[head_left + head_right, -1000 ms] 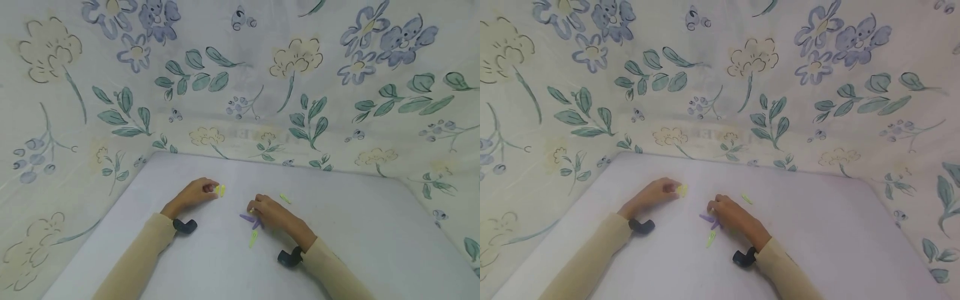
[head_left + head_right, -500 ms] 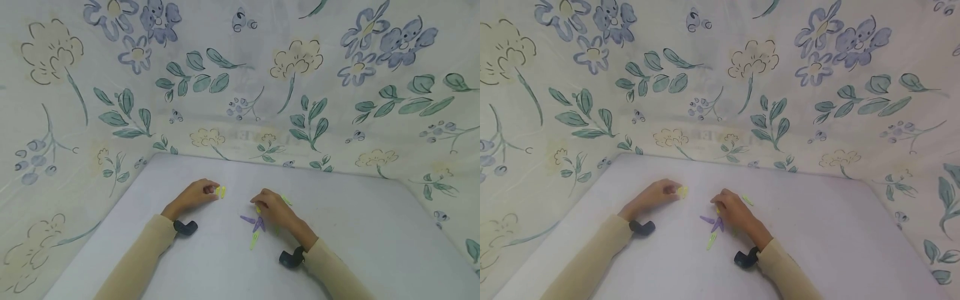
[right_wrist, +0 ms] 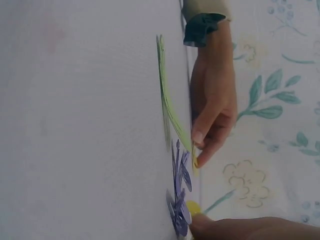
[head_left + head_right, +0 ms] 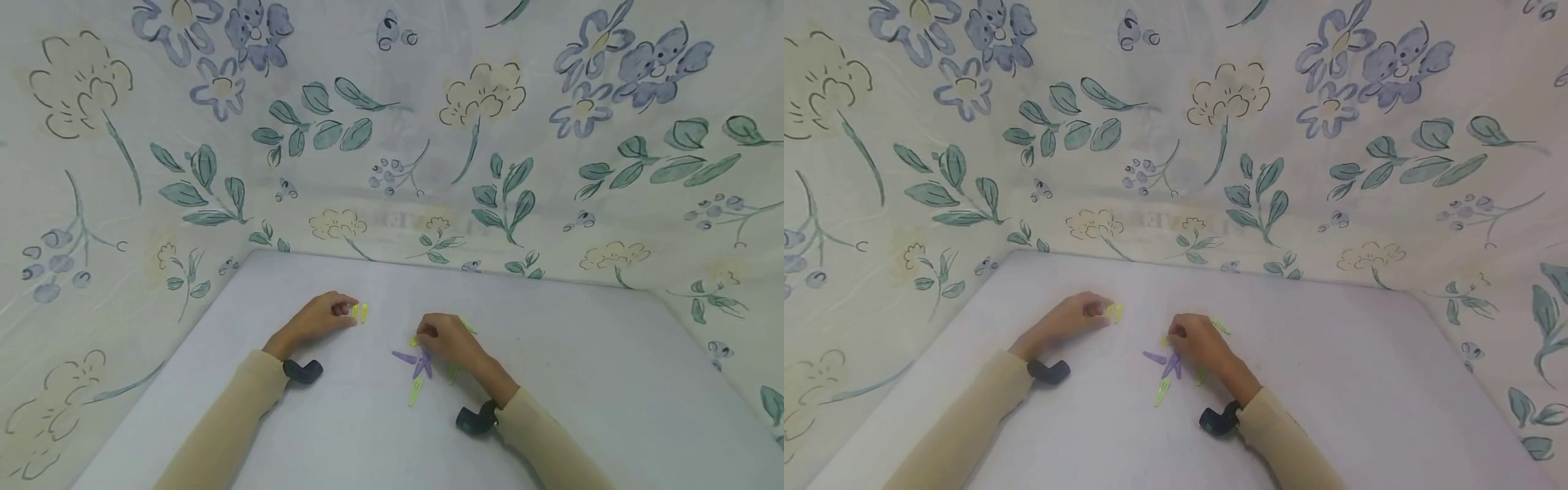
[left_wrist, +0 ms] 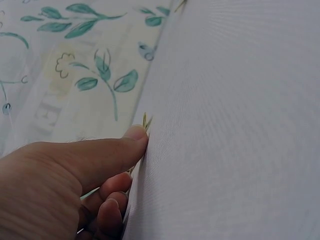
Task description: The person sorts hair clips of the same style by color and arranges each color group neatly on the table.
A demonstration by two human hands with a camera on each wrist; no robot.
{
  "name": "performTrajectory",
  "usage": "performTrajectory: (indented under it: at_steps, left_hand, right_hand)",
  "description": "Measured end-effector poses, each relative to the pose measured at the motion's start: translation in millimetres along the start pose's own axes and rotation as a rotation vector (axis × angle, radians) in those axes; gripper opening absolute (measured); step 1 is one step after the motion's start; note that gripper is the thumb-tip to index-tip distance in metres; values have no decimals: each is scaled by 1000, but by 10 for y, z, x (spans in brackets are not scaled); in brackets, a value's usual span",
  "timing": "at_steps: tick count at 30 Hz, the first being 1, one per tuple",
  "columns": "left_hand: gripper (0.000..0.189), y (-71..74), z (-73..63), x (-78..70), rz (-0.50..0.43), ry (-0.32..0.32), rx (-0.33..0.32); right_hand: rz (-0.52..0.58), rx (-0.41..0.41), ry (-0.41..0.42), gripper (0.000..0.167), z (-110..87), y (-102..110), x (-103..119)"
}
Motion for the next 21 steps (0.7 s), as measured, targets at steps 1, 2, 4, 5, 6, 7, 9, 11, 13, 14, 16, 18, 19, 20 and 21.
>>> performTrajectory:
  at_steps: [1,2,4,5,6,7,9,11,13,14,16,18,19,20,21]
  left_hand:
    - [44,-2,1,-3,-2,2,-1]
    - [44,-4,0,-5,-5,5,-3]
    - [44,-7,1,-9,-5,6,-4]
    - [44,-8,1,-10,-4,5,-4]
    - [44,-7,2,-10,-3,4,-5]
    - [44,-6,6,-10,-2,1,-6]
    - [44,3,6,-16,4,-8,-6]
    - [45,9,5,-24,9,-19,-4]
    - [45,12,4,-33,4,-22,0]
    - [45,12,1,-40,3,-22,3]
    - [45,7,1,-45,-1,-18,5]
    - [45,2,-4,-49,3,-13,5]
    - [45,0,-6,-50,5,-11,3]
    - [45,-2,-8,-51,10,-9,1]
    - [45,-2,-10,-52,13,-9,-2]
  right_hand:
    - [-33,6,-7,5,1,-9,3]
    - [-66,13,-14,6,2,-14,10]
    - [-117,29,-21,9,1,-20,23]
    - [-131,41,-29,10,0,-23,27]
    - [-135,47,-35,10,-1,-19,30]
    - [-134,54,-38,10,0,-14,30]
    - [-93,67,-39,8,-5,10,30]
    - [-47,84,-38,4,-13,38,19]
    - [-22,106,-16,8,-24,70,5]
    - [-11,121,1,13,-29,87,-1]
    - [-17,156,40,22,-37,114,-12]
    - [-32,190,93,27,-43,138,-20]
    - [-29,206,110,29,-44,151,-23]
    - [-28,219,123,30,-46,162,-27]
    - [-24,230,129,31,-48,174,-30]
Point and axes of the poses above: each hand's wrist, its own z-axis towards the middle knuckle, its own y-axis out of the back of the hand, x = y × z, the point moved 2 cm from there along z, towards the middle knuckle, and after that the axes turned 10 degrees about -z, right-handed, at the moved point
